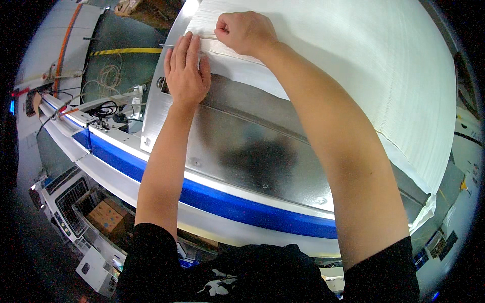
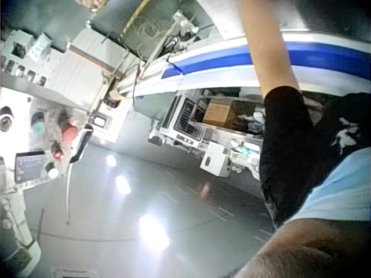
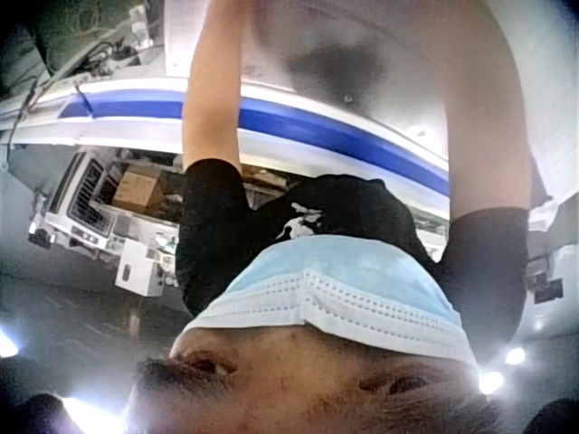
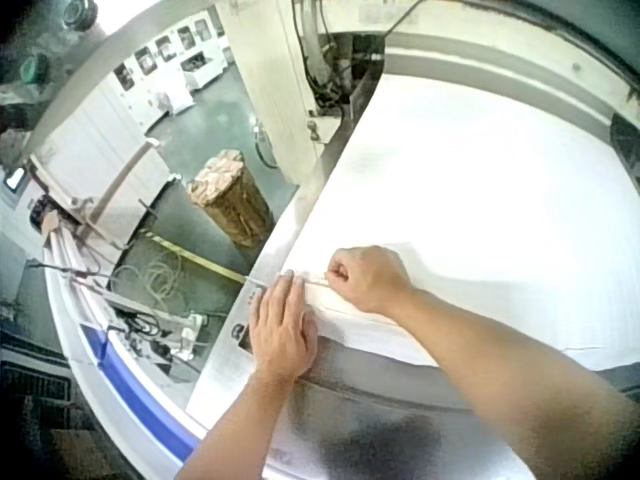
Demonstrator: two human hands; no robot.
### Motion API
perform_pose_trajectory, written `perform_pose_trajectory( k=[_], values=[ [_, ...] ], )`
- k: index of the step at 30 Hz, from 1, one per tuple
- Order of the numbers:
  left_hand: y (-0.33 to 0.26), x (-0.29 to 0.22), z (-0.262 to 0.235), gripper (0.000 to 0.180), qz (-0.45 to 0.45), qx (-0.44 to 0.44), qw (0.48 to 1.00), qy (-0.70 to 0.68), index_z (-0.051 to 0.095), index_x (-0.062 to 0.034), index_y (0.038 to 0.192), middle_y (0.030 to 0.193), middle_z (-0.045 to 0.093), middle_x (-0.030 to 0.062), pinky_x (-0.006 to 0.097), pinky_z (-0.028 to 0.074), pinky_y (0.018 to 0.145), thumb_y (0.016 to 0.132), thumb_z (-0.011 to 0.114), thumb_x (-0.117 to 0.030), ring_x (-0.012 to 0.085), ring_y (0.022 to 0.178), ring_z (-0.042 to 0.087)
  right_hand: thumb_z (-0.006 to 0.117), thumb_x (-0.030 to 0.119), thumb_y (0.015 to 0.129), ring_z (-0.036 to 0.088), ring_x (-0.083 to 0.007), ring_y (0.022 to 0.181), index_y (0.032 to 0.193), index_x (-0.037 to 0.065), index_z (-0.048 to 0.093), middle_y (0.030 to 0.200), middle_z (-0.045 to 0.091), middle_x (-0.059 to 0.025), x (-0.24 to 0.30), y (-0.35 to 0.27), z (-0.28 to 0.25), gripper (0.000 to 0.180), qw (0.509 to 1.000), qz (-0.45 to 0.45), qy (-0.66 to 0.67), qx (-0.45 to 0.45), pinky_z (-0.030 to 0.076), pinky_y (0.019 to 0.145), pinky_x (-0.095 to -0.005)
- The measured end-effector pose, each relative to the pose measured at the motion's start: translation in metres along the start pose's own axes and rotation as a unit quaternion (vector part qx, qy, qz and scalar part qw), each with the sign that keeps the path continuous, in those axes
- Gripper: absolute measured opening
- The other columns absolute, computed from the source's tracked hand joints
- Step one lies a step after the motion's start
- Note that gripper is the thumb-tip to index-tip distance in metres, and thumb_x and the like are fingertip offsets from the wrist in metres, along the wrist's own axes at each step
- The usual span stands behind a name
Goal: The person repeatedly folds a large white sheet in half and places it onto a growing stack on a metal table. The person continues this folding and stacking process throughout the clip.
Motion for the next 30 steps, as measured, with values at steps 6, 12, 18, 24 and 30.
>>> perform_pose_trajectory(
  k=[6,12,18,24,30],
  values=[
    [-0.0078,0.0031,0.0060,0.042,0.005,0.028,1.000,-0.003,0.048,-0.0113,0.125,0.127,0.050,0.0075,0.043,0.030,0.102,0.084,0.051,-0.018,0.0259,0.121,0.044,0.057,0.032,0.078,0.064,-0.0255,0.070,0.081,0.017,0.065,0.074,0.067,-0.0033,-0.0065,0.0022,-0.0001,0.017,1.000,-0.009,-0.012,-0.013,0.051,0.066,-0.0382],
    [-0.0062,0.0006,0.0045,0.039,0.015,0.002,1.000,0.008,0.052,-0.0144,0.120,0.121,0.053,0.0065,0.042,0.033,0.097,0.082,0.054,-0.017,0.0271,0.115,0.048,0.057,0.032,0.078,0.064,-0.0251,0.070,0.081,0.017,0.066,0.074,0.067,-0.0023,-0.0084,0.0007,0.0015,0.017,1.000,0.004,-0.007,-0.009,0.051,0.066,-0.0378],
    [-0.0042,0.0025,0.0052,0.033,0.014,-0.016,1.000,0.004,0.055,-0.0146,0.112,0.117,0.054,0.0057,0.042,0.036,0.094,0.079,0.056,-0.017,0.0265,0.112,0.050,0.057,0.032,0.077,0.064,-0.0251,0.070,0.082,0.018,0.066,0.075,0.067,-0.0022,-0.0077,0.0009,0.0007,0.017,1.000,-0.001,-0.010,-0.017,0.051,0.066,-0.0376],
    [-0.0053,0.0030,0.0050,0.030,0.001,-0.021,1.000,0.002,0.055,-0.0141,0.108,0.115,0.054,0.0046,0.041,0.035,0.093,0.079,0.057,-0.019,0.0260,0.111,0.050,0.057,0.033,0.077,0.064,-0.0250,0.070,0.082,0.019,0.066,0.075,0.067,-0.0024,-0.0091,0.0020,0.0004,0.018,1.000,0.005,-0.007,-0.008,0.052,0.067,-0.0380],
    [-0.0001,0.0029,0.0045,0.032,-0.022,0.000,1.000,0.005,0.056,-0.0174,0.109,0.112,0.054,0.0043,0.042,0.034,0.093,0.078,0.059,-0.022,0.0264,0.107,0.050,0.061,0.034,0.079,0.062,-0.0202,0.063,0.084,0.013,0.066,0.070,0.066,-0.0029,-0.0077,0.0022,-0.0012,0.023,1.000,-0.006,-0.015,-0.021,0.049,0.060,-0.0326]
  ],
)
Point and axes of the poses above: each hand's wrist, its own y-axis towards the middle knuckle, its own z-axis out of the palm, x = y × z, the point moved 9 cm from there along y, towards the middle knuckle
